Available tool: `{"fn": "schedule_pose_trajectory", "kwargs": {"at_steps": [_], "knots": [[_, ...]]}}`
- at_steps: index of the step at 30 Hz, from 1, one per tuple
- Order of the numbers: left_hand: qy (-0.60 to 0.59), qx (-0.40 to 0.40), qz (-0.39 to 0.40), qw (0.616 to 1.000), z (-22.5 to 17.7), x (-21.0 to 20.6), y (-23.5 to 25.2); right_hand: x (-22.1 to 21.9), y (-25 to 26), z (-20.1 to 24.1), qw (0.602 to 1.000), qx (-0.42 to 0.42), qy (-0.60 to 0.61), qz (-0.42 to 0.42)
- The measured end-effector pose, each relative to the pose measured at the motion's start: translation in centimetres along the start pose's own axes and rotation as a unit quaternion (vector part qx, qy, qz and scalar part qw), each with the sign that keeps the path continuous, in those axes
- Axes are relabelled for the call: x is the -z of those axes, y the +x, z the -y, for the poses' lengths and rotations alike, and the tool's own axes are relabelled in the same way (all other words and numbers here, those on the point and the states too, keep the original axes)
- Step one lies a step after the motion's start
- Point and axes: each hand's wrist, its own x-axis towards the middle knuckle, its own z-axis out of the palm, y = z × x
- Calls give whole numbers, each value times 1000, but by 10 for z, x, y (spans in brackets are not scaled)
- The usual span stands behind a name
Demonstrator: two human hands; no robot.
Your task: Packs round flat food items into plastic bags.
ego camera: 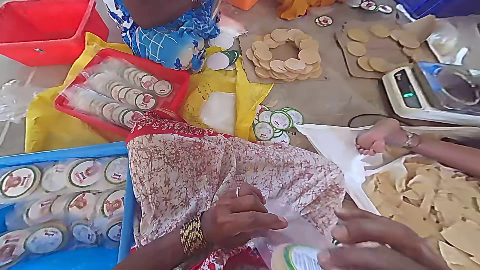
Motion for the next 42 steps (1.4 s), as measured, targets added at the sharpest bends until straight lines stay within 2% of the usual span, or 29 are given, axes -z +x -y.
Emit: {"fn": "schedule_pose_trajectory", "kwargs": {"at_steps": [3, 6, 9, 11, 13, 15, 17, 19, 23, 25, 28, 30, 32, 33, 34, 36, 38, 39, 40, 42], "knots": [[-20, 53, 20, 998, -1, -3, -2, -8, -2, -14, 996, -66, 53, -26], [-111, 152, 27, 982, -7, -6, -5, -17, -4, -25, 987, -146, 49, -38], [-270, 290, 6, 918, -10, -10, -14, -29, -11, -43, 983, -174, 32, -39], [-339, 374, -2, 863, -13, -8, -16, -34, -23, -61, 985, -169, -10, 18], [-358, 438, -2, 825, -15, -4, -17, -33, -33, -69, 978, -174, -53, 100], [-373, 468, -1, 801, -15, -2, -17, -27, -36, -70, 973, -176, -65, 133], [-391, 468, -16, 792, -14, -3, -17, -23, -36, -69, 982, -162, -48, 88], [-390, 450, -34, 803, -13, -5, -14, -25, -36, -69, 987, -148, -31, 59], [-367, 430, -20, 825, -7, -8, -16, -32, -44, -73, 987, -145, -19, 74], [-366, 424, -20, 828, -8, -9, -18, -29, -45, -71, 986, -163, 15, 38], [-341, 391, -40, 854, -10, -9, -14, -37, -45, -64, 978, -202, 50, -29], [-252, 340, -25, 905, -10, -7, -10, -43, -43, -58, 975, -208, 45, -59], [-47, 254, 46, 965, -13, 1, -3, -45, -41, -56, 977, -193, 20, -87], [33, 220, 77, 972, -15, 6, 1, -44, -40, -56, 978, -184, 11, -92], [58, 209, 84, 973, -16, 11, 4, -43, -39, -55, 980, -177, 7, -90], [-56, 250, 13, 967, -16, 15, 7, -43, -36, -56, 983, -164, 10, -76], [-221, 312, -85, 920, -14, 17, 9, -47, -33, -61, 985, -149, 16, -82], [-267, 326, -110, 900, -12, 18, 9, -50, -32, -62, 985, -144, 18, -98], [-281, 327, -120, 894, -11, 19, 9, -52, -30, -62, 984, -137, 17, -114], [-235, 286, -99, 924, -9, 21, 8, -53, -28, -61, 984, -121, 5, -134]]}}
